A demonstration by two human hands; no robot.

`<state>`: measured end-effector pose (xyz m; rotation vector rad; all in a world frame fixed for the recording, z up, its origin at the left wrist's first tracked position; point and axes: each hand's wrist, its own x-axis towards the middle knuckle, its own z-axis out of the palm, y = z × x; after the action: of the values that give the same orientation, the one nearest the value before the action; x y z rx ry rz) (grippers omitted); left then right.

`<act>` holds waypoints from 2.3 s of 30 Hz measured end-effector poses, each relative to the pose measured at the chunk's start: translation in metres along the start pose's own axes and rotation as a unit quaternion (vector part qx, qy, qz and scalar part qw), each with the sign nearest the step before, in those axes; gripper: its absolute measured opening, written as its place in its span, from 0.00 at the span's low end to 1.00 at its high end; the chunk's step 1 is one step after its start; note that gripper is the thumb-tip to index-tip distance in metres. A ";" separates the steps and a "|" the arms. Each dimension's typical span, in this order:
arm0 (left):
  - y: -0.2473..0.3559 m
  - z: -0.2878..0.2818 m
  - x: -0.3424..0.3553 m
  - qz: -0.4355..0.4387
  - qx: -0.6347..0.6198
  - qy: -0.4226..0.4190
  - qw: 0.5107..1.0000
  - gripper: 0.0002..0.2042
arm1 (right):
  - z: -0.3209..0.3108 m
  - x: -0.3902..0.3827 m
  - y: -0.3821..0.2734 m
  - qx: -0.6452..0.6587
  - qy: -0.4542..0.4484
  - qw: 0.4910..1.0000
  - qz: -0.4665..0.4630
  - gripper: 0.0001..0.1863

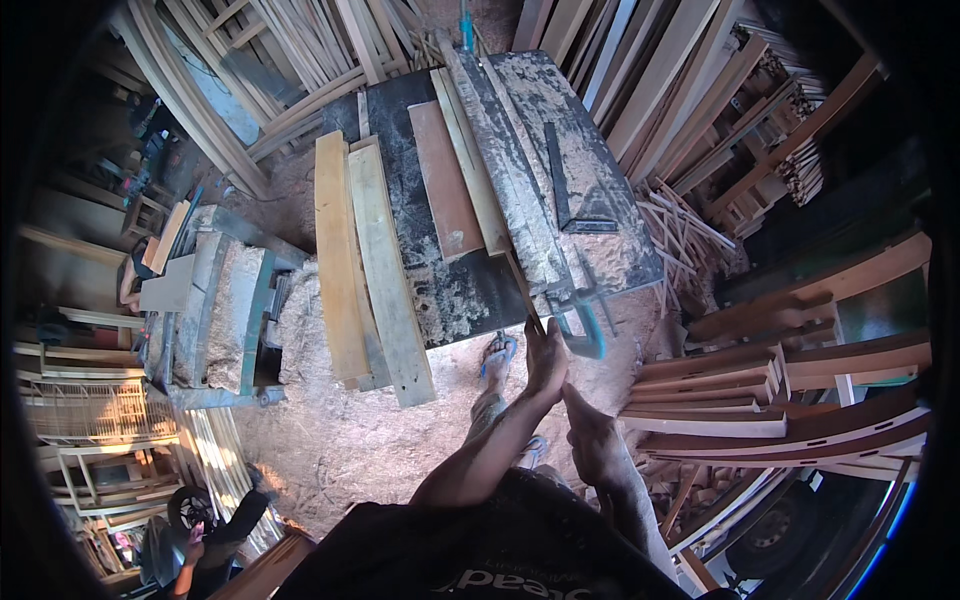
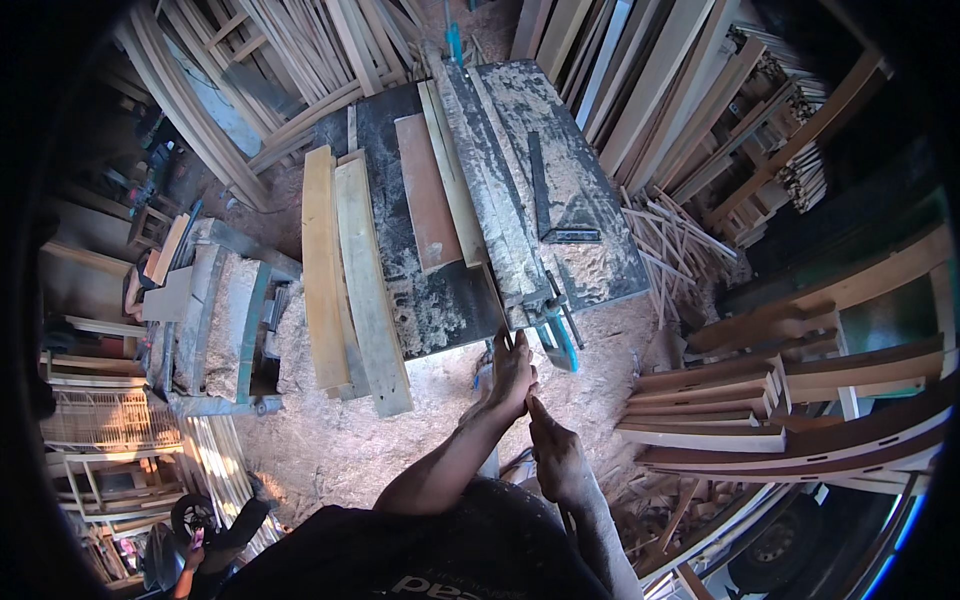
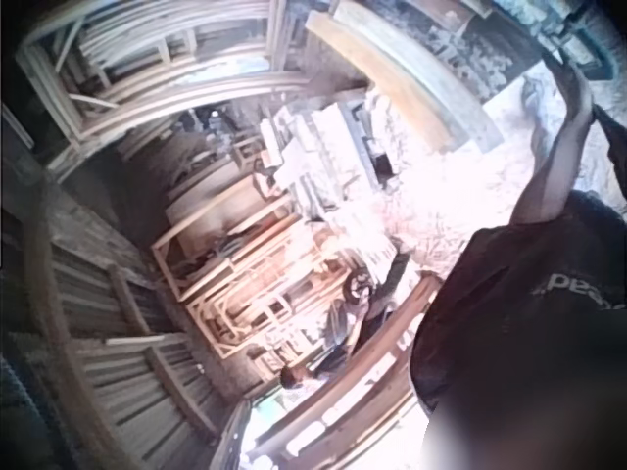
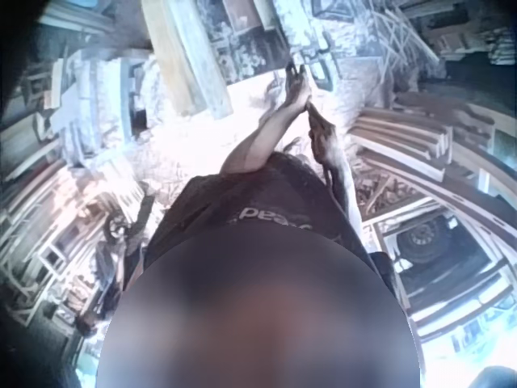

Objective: The person repeatedly picks up wooden planks, aligns them on a table saw, and pushes them through the blade using a push stick. After each cut, the person removes the cut piece and places it aside, then repeats the process with the remaining plank.

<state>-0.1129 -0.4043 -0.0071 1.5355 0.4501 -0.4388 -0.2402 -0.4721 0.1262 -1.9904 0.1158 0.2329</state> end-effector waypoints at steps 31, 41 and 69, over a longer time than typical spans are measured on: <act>0.020 -0.010 0.167 0.023 0.045 0.041 0.998 0.28 | 0.028 0.118 0.004 0.247 0.035 0.953 0.173 0.22; 0.024 -0.009 0.192 0.010 0.019 0.042 0.999 0.29 | 0.018 0.135 -0.009 0.251 0.020 0.952 0.177 0.25; 0.077 -0.011 0.296 0.038 0.067 0.070 0.995 0.23 | -0.006 0.137 -0.070 0.182 -0.020 0.959 0.218 0.32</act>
<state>0.1781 -0.3915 -0.1012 1.7152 0.4762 -0.3092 -0.0925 -0.4447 0.1616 -1.5724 0.5369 0.4990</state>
